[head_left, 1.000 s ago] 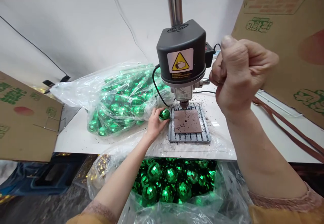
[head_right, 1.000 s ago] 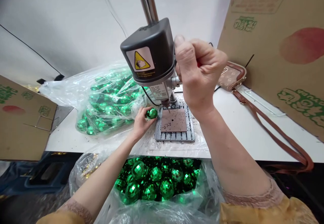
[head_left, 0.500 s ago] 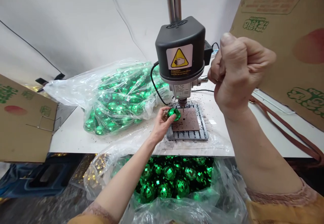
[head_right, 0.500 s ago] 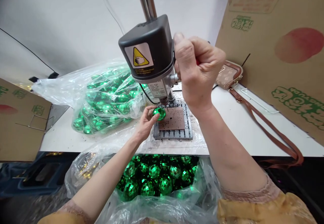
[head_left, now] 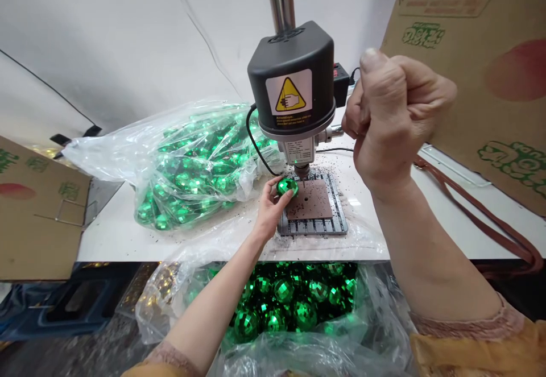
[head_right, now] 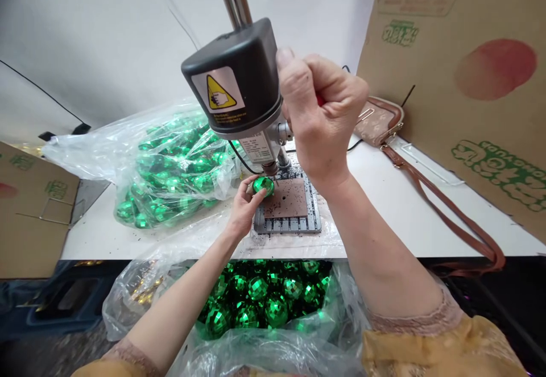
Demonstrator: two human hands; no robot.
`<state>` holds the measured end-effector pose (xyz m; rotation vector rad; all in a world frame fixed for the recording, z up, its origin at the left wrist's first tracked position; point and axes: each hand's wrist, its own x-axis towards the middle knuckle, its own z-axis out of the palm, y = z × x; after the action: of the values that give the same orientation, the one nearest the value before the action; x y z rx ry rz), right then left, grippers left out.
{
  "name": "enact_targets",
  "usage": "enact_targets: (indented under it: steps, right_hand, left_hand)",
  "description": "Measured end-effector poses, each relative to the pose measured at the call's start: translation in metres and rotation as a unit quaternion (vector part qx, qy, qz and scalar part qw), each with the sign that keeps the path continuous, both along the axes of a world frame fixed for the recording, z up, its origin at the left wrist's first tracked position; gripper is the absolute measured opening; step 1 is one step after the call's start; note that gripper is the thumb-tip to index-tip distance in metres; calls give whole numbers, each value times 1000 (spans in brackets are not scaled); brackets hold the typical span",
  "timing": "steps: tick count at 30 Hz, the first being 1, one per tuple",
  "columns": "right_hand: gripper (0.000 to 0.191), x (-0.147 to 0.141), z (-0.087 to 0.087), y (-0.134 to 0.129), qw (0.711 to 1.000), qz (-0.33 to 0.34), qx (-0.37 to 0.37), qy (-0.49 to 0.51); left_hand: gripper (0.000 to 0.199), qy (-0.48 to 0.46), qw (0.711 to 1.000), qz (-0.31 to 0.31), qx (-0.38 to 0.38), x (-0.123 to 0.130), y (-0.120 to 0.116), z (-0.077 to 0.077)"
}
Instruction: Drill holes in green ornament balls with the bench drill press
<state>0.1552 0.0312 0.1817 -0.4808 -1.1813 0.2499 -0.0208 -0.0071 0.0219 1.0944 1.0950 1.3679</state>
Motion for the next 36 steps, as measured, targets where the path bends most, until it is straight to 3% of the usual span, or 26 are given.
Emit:
enact_targets:
  steps: [7,14,21,31,36]
  right_hand:
    - [54,-2,6,-7,1000,13,-2,13]
    - [56,-4,10,-7,999,-26,-21,3]
    - [54,-6,11,-10,1000,-9,-3,28]
    - [56,-4,8,-9,1000,-12,-16,18]
    - [53,-7,-6,-17,997,0,43,58]
  left_hand:
    - [58,95,994,-43,28,3,9,-10]
    - [63,141,988,-50,41,8,13,-16]
    - [58,235,966,-40,95,14,7,-18]
    - [56,258,960,-28,108,19,3,-23]
    - [56,253,959,-32,120,18,4,-26]
